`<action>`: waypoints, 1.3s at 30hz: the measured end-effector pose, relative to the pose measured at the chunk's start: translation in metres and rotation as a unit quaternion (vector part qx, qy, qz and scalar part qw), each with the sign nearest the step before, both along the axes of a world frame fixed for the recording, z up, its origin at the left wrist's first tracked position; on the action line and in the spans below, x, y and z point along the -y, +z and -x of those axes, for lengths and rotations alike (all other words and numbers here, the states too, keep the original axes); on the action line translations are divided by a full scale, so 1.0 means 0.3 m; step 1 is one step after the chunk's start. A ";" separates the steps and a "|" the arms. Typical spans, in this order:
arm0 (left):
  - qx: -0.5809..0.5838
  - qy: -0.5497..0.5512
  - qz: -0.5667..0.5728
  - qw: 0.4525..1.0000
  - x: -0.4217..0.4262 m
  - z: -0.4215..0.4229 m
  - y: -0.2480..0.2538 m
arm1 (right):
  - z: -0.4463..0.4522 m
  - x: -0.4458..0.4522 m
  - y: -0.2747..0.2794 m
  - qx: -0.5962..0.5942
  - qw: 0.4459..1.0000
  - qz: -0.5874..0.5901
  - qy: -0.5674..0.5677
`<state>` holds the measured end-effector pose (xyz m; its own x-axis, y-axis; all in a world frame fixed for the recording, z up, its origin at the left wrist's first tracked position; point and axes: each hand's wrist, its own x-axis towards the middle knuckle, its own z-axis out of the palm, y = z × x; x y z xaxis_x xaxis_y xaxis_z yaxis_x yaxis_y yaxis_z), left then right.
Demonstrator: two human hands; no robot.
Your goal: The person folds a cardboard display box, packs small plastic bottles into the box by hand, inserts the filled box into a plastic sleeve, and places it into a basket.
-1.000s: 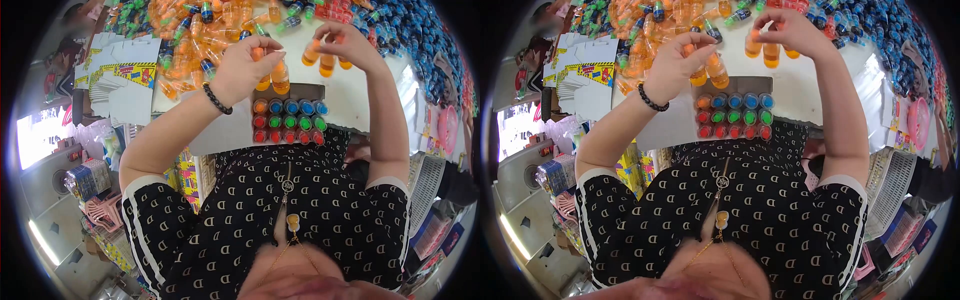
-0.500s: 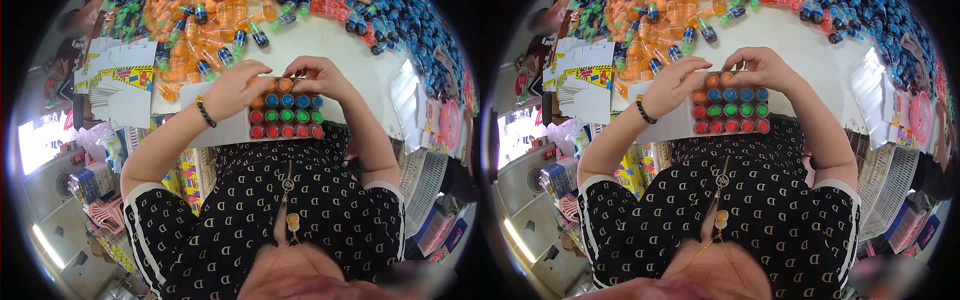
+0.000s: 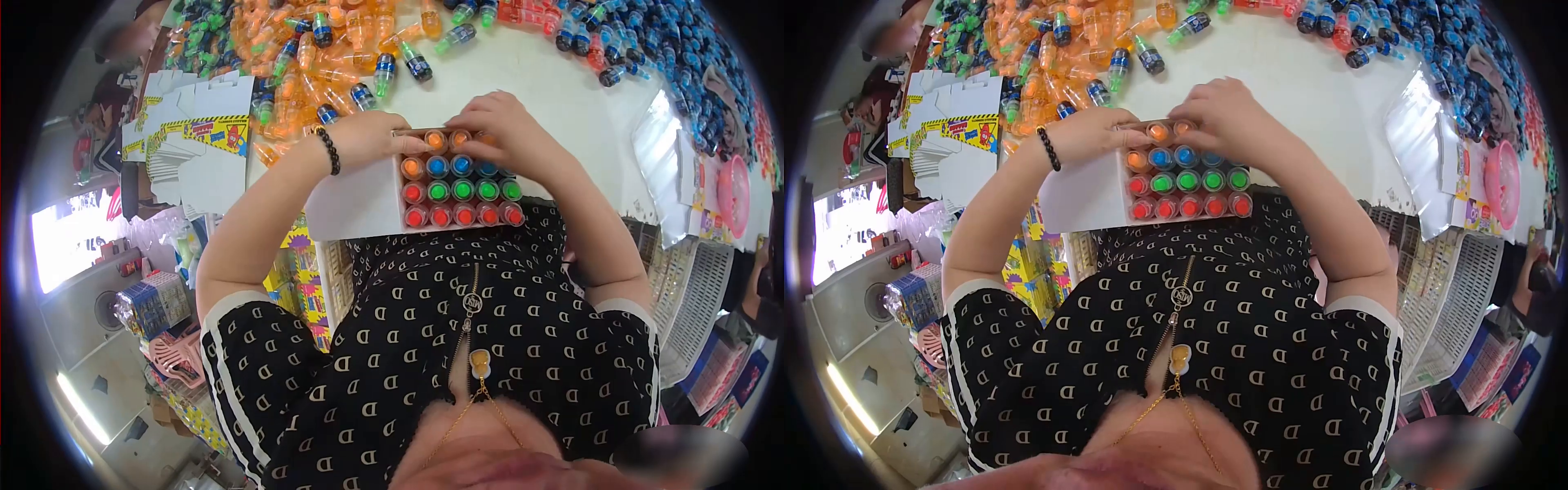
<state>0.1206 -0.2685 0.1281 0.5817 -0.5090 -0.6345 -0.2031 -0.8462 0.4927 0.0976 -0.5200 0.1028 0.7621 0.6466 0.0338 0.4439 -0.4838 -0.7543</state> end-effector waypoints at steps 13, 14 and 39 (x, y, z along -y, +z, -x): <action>-0.179 0.213 0.305 0.910 -0.288 0.010 0.298 | -0.004 0.302 -0.069 -0.007 0.934 -0.227 -0.276; -0.254 0.220 0.451 0.827 -0.310 0.018 0.295 | 0.007 0.393 -0.103 0.017 0.906 -0.206 -0.368; 0.112 0.045 0.291 0.949 0.296 0.126 0.022 | 0.102 0.518 0.123 0.090 0.834 -0.015 -0.545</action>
<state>0.0828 -0.3574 0.1347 0.7269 -0.6770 -0.1153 -0.2980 -0.4623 0.8352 0.0670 -0.6755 0.1398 0.8774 -0.4292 0.2142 -0.1397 -0.6559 -0.7418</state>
